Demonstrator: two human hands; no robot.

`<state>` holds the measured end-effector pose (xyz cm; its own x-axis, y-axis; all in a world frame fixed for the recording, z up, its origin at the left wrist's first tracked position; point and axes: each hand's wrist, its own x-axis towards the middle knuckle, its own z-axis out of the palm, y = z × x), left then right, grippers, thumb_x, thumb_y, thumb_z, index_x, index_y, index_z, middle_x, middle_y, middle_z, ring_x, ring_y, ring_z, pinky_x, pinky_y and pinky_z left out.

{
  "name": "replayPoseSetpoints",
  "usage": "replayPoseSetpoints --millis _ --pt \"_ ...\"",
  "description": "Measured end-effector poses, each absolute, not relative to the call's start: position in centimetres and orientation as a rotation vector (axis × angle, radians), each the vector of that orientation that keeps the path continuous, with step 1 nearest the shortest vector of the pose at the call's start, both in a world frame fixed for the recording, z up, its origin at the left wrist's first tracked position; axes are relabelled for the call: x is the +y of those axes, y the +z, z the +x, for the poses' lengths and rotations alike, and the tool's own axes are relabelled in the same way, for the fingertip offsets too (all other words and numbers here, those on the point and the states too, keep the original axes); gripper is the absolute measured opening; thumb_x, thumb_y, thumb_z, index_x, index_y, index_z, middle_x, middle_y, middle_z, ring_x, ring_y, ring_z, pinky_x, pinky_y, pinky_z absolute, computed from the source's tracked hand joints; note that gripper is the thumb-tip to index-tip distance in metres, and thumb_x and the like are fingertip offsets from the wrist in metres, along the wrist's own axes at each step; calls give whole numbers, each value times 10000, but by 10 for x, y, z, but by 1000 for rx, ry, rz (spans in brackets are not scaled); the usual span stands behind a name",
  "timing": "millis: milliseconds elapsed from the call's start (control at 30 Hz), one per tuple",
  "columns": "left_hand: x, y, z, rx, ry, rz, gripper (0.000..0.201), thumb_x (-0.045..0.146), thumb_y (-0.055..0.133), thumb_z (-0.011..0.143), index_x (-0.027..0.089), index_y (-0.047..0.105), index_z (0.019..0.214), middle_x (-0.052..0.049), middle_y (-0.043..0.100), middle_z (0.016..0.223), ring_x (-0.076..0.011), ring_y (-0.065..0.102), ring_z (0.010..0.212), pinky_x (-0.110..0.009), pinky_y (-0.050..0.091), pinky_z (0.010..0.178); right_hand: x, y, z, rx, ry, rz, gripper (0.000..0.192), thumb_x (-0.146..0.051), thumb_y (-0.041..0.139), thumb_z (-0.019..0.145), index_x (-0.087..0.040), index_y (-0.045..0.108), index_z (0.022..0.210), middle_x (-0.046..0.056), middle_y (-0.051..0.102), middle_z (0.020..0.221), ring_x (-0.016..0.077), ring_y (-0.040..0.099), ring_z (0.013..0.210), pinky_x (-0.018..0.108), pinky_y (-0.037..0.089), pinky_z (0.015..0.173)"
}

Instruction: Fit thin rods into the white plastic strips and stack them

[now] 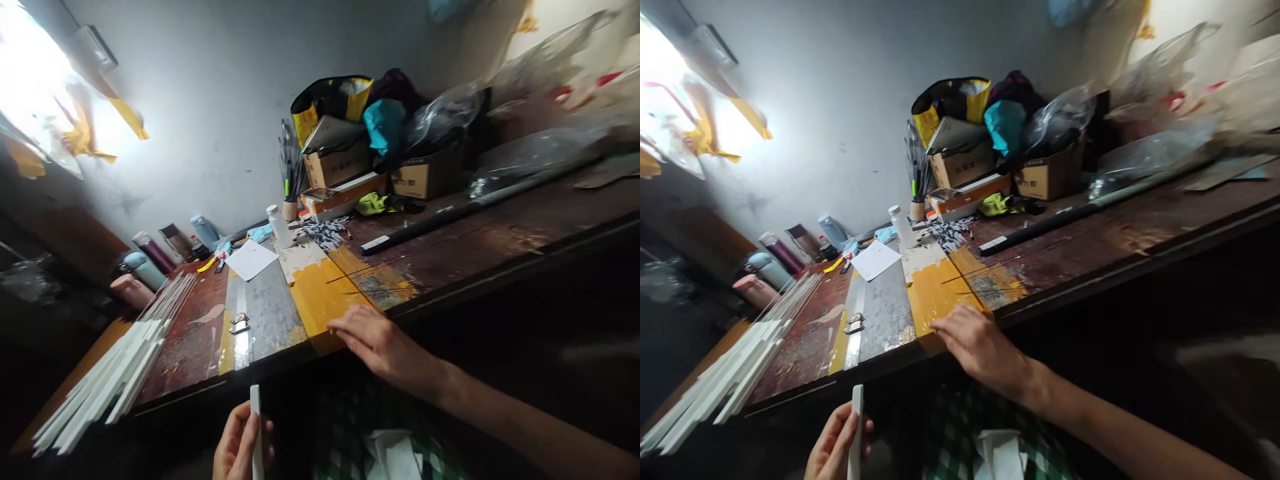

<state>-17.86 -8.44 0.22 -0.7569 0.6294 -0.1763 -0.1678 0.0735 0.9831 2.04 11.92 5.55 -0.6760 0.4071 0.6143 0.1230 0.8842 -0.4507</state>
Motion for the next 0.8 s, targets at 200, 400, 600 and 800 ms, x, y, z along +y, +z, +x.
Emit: replayPoseSetpoints --millis 200,400,600,800 --pt "-89 18 -215 1618 1658 522 430 548 707 676 156 548 753 17 581 512 -65 454 342 -165 298 373 69 45 -50 -2387 622 -43 308 -105 470 908 -167 584 1187 91 663 1119 221 552 1093 415 356 1048" --pt "-73 14 -224 1549 1682 547 403 521 674 715 154 508 716 25 571 498 -48 436 330 -151 261 365 75 41 -107 -2490 534 -29 262 -105 457 912 -146 600 1128 104 655 1135 225 548 1104 382 392 1009" --pt "-69 8 -224 1515 1704 546 394 516 657 742 161 487 724 25 577 526 -45 433 353 -160 264 383 88 38 -136 -2546 507 69 312 -87 473 892 -139 582 1180 112 623 1219 251 497 1197 416 380 1019" --pt "-67 9 -225 1519 1705 501 352 481 646 783 159 505 763 20 584 574 -46 443 403 -165 297 418 89 30 -143 -2536 534 112 326 -64 485 861 -136 592 1161 109 617 1228 241 502 1200 423 348 1063"
